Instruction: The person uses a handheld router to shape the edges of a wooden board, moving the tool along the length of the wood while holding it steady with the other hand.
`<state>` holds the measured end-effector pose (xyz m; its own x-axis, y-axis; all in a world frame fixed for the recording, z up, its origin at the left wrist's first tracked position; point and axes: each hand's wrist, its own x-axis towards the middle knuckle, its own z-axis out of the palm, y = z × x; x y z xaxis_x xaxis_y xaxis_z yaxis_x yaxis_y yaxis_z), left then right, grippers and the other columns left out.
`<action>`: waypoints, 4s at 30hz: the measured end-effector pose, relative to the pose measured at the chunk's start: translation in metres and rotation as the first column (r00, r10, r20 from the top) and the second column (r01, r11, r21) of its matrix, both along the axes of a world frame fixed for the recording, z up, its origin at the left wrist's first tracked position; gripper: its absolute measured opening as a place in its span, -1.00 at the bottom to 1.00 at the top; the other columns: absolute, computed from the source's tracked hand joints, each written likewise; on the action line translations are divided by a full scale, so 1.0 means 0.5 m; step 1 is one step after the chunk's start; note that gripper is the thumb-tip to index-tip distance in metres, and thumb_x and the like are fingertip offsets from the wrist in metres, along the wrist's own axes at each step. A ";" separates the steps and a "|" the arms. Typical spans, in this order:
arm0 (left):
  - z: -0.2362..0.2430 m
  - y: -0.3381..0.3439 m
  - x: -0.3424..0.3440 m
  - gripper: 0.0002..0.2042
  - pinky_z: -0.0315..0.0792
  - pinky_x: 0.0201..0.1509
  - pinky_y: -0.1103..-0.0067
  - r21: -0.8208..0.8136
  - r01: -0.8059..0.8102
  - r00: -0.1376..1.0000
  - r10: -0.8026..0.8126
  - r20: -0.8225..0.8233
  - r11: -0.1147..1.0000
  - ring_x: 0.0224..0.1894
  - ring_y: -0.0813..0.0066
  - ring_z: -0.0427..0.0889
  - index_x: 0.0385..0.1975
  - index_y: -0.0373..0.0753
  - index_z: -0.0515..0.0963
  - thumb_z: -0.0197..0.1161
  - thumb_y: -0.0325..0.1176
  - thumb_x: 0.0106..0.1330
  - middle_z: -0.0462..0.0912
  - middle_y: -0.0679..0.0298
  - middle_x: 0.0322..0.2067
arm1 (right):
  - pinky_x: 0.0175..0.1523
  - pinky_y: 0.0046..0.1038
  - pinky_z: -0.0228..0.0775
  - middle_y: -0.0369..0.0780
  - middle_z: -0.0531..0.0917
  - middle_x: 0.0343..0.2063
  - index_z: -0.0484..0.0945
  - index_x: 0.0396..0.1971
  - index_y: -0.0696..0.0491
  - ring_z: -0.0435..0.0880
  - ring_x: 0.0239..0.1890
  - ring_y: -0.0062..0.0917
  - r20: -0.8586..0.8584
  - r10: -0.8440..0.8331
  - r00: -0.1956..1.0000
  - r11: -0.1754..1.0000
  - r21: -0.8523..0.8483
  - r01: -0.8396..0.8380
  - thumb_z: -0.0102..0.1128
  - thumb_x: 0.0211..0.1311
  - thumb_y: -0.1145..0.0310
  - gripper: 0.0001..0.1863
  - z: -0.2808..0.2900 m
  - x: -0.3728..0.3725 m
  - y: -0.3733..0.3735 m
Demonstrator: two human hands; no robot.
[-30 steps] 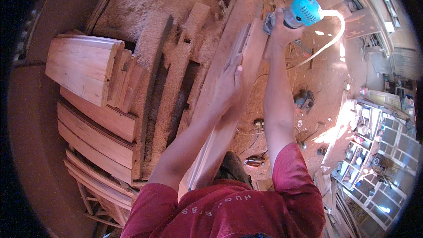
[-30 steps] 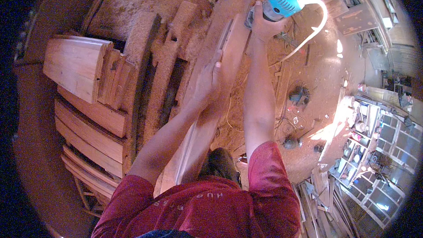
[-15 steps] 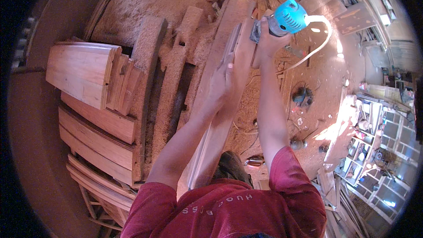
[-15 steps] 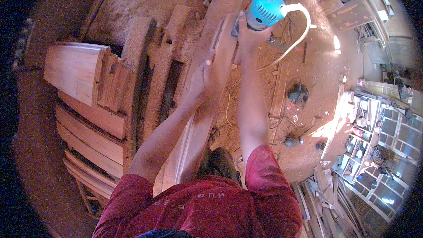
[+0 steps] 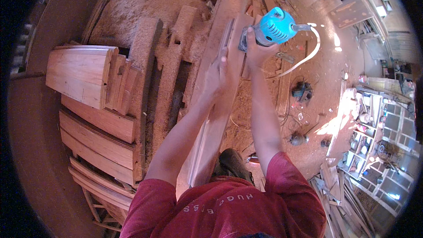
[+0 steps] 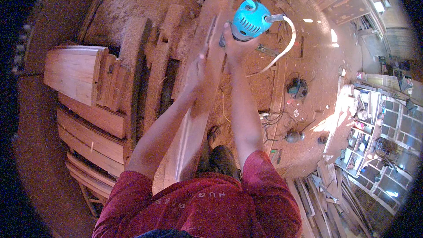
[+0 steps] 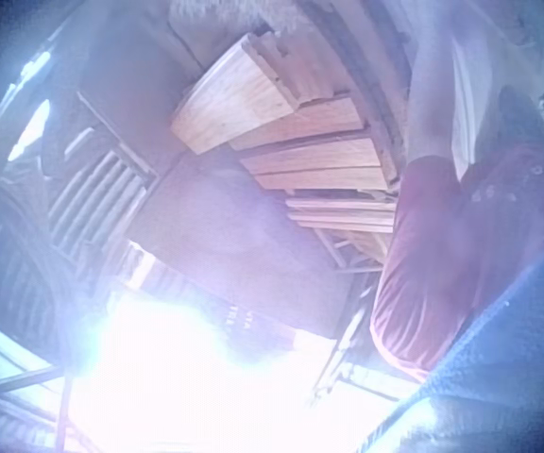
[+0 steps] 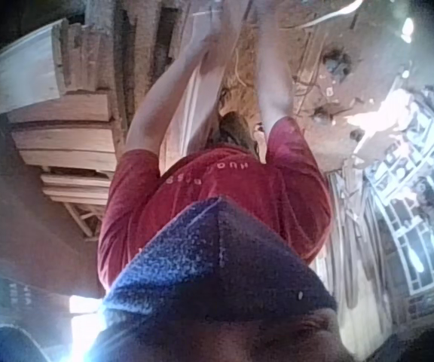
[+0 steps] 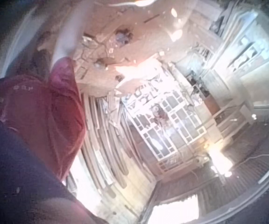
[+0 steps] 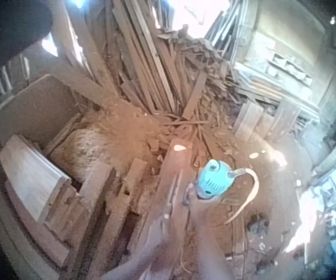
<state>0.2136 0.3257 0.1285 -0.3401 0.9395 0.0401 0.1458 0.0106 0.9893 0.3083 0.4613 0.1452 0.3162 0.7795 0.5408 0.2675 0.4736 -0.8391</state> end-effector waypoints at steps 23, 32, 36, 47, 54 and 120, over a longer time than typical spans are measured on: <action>0.009 -0.012 0.004 -0.43 0.28 0.39 0.29 -0.011 0.004 0.979 -0.006 -0.205 1.000 0.32 -0.09 0.42 0.28 -0.42 0.40 -0.34 -0.07 0.63 0.47 -0.21 0.23 | 0.00 -0.37 0.54 -0.17 0.66 -0.17 0.44 0.02 0.18 0.68 -0.16 -0.44 -0.103 0.119 0.988 0.992 -0.036 -0.123 0.67 -0.13 0.23 -0.27 0.036 0.027 -0.128; 0.009 -0.001 0.018 -0.35 0.37 0.23 0.18 -0.057 -0.047 0.990 0.040 -0.132 0.997 0.20 -0.23 0.51 0.25 -0.35 0.45 -0.35 0.09 0.59 0.56 -0.32 0.05 | 0.05 -0.29 0.51 -0.09 0.64 -0.12 0.43 0.02 0.24 0.66 -0.10 -0.36 -0.034 0.086 0.996 0.996 -0.011 -0.086 0.67 -0.13 0.10 -0.20 0.048 0.049 -0.210; 0.014 -0.006 0.015 -0.31 0.37 0.21 0.16 -0.105 -0.056 0.975 0.032 -0.221 0.993 0.16 -0.25 0.53 0.24 -0.35 0.45 -0.40 0.13 0.58 0.57 -0.33 0.02 | 0.04 -0.34 0.52 -0.11 0.63 -0.10 0.43 0.04 0.24 0.66 -0.11 -0.42 -0.075 0.150 0.986 0.985 0.098 -0.143 0.64 -0.09 0.24 -0.27 0.025 0.051 -0.239; -0.012 -0.002 0.009 -0.27 0.31 0.27 0.10 -0.059 -0.028 0.979 0.016 -0.201 0.998 0.19 -0.32 0.47 0.19 -0.36 0.49 -0.49 0.14 0.56 0.56 -0.33 0.03 | 0.00 -0.37 0.57 -0.17 0.67 -0.19 0.41 0.01 0.22 0.69 -0.21 -0.45 -0.158 0.199 0.967 0.971 -0.100 -0.216 0.58 -0.03 0.35 -0.36 0.025 0.057 -0.402; -0.025 -0.003 0.001 -0.25 0.15 0.44 0.24 -0.151 0.023 0.994 -0.038 -0.100 0.988 0.36 -0.17 0.32 0.28 -0.37 0.42 -0.44 0.18 0.55 0.43 -0.24 0.25 | 0.06 -0.33 0.53 -0.16 0.66 -0.19 0.46 -0.03 0.21 0.67 -0.14 -0.41 -0.174 0.171 0.970 0.973 -0.125 -0.194 0.58 -0.02 0.28 -0.39 0.035 0.047 -0.500; -0.017 -0.412 0.040 -0.56 0.53 -0.05 0.18 0.018 0.026 1.000 -0.026 0.003 1.000 -0.08 -0.18 0.68 -0.02 -0.43 0.57 0.01 -0.13 0.43 0.67 -0.28 -0.23 | 0.36 -0.21 0.24 -0.14 0.52 0.13 0.36 0.27 0.13 0.44 0.23 -0.29 0.422 0.238 0.875 0.915 -0.401 -0.056 0.47 0.16 0.11 -0.24 -0.085 0.190 -1.129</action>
<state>0.2336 0.1196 0.1198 -0.3156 0.9472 0.0558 0.1428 -0.0108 0.9897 0.4035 -0.1031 0.1027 -0.0275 0.9650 0.2609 0.6115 0.2227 -0.7592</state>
